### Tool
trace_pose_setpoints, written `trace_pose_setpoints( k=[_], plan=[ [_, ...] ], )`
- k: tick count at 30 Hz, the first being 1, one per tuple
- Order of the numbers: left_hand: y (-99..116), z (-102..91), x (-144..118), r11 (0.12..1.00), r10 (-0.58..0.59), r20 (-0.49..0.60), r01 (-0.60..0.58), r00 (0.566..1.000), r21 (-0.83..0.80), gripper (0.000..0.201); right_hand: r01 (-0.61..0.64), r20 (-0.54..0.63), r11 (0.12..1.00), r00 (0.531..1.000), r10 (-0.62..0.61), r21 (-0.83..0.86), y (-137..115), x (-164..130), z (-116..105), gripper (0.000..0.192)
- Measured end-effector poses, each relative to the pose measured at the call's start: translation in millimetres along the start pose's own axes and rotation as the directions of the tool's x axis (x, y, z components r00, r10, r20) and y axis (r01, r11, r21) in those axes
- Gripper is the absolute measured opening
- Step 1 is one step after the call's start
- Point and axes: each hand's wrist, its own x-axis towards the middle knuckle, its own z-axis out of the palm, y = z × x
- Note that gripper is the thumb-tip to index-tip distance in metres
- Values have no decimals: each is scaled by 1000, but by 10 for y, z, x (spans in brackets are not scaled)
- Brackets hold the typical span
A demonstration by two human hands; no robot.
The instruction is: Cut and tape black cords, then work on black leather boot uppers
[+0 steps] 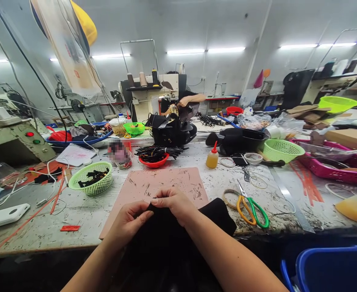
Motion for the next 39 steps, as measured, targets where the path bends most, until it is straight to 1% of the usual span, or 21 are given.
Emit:
trace_pose_setpoints(
  k=[3,6,11,12,14,16,17,19,21,23,25,27,29,31,32,33,35,37,39],
  plan=[
    [-38,0,-3,1000,5,-28,-6,1000,-17,19,1,-3,1000,1000,-1,-15,-7,-20,21,22],
    [-73,22,4,999,11,-78,-14,997,-30,23,62,-9,993,998,-63,-105,-25,-38,44,21],
    [-54,33,-10,999,5,-101,-9,995,-44,25,115,-5,966,993,-119,-232,-25,-47,58,20],
    [-43,23,-20,998,-4,-84,-1,996,-56,24,115,-7,958,993,-121,-264,-20,-43,57,21],
    [-37,-10,-48,994,-34,-5,33,999,-109,22,107,-14,940,993,-118,-324,-10,-29,52,20],
    [-74,-50,-90,980,-83,92,98,992,-172,23,97,-28,925,993,-116,-367,-5,-7,38,19],
    [-110,-68,-117,973,-118,121,139,986,-185,24,96,-37,921,992,-119,-379,-4,6,27,17],
    [-210,-92,-182,962,-192,137,214,972,-168,24,100,-61,911,989,-135,-400,-2,32,-3,16],
    [-314,-96,-260,959,-238,111,252,965,-130,24,102,-83,895,985,-153,-433,12,56,-30,15],
    [-385,-89,-339,962,-238,81,247,968,-119,23,100,-85,876,984,-158,-473,42,76,-32,14],
    [-410,-87,-407,963,-220,77,229,972,-139,23,98,-73,850,985,-158,-518,80,89,-2,14],
    [-405,-98,-459,958,-204,110,221,973,-181,24,99,-51,815,987,-155,-570,99,93,40,14],
    [-402,-117,-503,946,-194,165,229,967,-228,25,107,-13,767,989,-149,-633,70,90,40,14],
    [-427,-131,-547,932,-198,208,250,958,-264,29,111,-3,701,987,-160,-705,-17,86,-61,14],
    [-451,-133,-571,926,-202,221,260,954,-274,31,98,-31,662,983,-180,-743,-75,81,-160,15],
    [-482,-131,-598,921,-209,226,269,951,-281,31,64,-86,623,975,-207,-779,-133,73,-290,17],
    [-553,-119,-654,915,-226,225,285,948,-286,33,-72,-250,554,935,-253,-829,-219,32,-611,25],
    [-613,-115,-703,910,-249,219,305,943,-281,35,-249,-409,506,882,-234,-826,-224,-53,-929,31],
    [-639,-140,-730,910,-262,234,321,936,-264,40,-361,-493,473,850,-188,-803,-142,-168,-1152,38]
  ],
)
